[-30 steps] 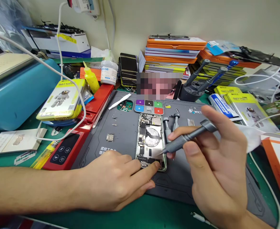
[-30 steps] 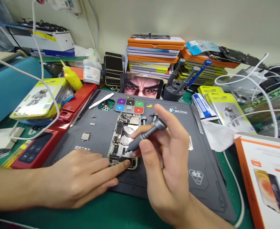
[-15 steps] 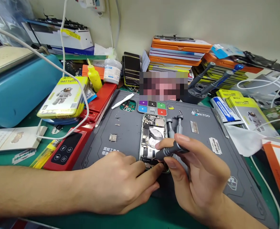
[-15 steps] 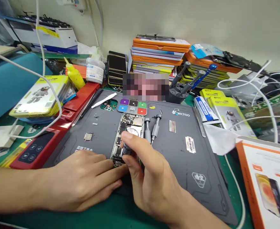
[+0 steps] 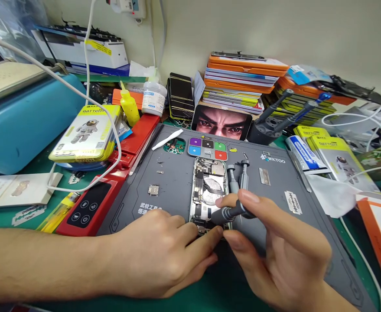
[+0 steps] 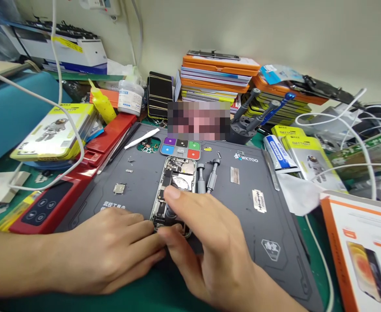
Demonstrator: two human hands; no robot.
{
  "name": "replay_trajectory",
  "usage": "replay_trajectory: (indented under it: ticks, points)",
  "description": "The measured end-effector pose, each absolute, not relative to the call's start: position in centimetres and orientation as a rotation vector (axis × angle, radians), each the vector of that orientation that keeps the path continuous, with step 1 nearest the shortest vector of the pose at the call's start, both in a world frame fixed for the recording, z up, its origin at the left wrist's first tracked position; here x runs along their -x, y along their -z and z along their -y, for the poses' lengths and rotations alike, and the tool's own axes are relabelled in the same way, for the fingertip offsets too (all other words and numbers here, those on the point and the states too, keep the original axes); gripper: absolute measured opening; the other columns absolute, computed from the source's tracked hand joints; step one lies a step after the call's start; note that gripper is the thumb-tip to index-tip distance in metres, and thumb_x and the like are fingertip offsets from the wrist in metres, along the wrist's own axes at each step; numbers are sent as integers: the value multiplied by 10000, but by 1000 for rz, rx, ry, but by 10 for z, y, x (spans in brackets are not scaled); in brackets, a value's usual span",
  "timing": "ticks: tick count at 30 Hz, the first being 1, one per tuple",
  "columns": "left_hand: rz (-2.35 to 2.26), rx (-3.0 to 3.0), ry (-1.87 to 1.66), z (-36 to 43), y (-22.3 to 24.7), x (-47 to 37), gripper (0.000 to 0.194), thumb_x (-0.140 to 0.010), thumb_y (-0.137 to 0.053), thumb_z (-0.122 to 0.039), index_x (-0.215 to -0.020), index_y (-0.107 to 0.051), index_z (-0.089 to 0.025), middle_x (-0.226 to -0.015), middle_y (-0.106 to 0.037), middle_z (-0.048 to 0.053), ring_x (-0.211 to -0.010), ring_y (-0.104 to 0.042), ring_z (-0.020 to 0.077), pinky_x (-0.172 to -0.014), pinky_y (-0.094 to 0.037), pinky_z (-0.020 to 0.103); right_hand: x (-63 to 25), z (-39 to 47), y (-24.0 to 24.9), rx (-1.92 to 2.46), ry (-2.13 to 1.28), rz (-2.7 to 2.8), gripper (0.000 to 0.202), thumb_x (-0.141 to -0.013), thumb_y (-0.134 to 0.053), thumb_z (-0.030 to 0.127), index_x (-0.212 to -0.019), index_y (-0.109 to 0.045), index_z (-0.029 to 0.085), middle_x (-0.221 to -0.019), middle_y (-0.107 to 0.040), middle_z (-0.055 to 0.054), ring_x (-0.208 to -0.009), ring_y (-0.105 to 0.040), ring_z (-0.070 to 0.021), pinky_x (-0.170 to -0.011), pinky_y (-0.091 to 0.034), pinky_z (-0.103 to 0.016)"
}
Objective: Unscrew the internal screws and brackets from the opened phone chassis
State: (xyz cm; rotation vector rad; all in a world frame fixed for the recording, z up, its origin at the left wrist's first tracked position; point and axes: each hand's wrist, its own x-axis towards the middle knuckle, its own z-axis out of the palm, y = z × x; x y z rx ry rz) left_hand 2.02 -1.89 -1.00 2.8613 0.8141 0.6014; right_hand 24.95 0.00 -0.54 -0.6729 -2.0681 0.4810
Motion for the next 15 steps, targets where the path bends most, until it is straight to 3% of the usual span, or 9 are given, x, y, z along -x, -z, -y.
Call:
replay_trajectory:
  ticks: [2, 6, 11, 15]
  points:
    - [-808, -2853, -613, 19, 9, -20, 349, -1124, -413, -259, -1368, -572, -67, -823, -724, 12, -570, -661, 210, -407, -460, 404, -255, -2, -6, 629, -461, 2143, 669, -923, -671, 73, -1553, -526, 244, -1209, -777, -91, -1057, -745, -238, -858, -655, -397]
    - [-810, -2868, -630, 19, 8, -20, 361, -1134, -380, -257, -1378, -573, -73, -814, -730, 18, -561, -663, 207, -412, -463, 388, -263, -3, -21, 662, -358, 2235, 647, -936, -588, 44, -1552, -535, 233, -1342, -752, -107, -1181, -737, -265, -929, -646, -424]
    - [-785, -2871, -617, 18, 9, -21, 341, -1129, -379, -242, -1344, -579, -69, -821, -732, 29, -560, -666, 216, -420, -488, 387, -260, -1, -16, 658, -336, 2247, 705, -933, -581, 39, -1597, -480, 254, -1208, -811, -83, -1011, -786, -251, -802, -686, -401]
    - [-769, -2836, -614, 18, 9, -21, 268, -1126, -390, -245, -1207, -614, -121, -840, -723, 27, -600, -684, 235, -451, -536, 395, -257, 0, -8, 612, -357, 2221, 748, -907, -554, -8, -1603, -476, 255, -1277, -765, -90, -1142, -752, -239, -906, -678, -395]
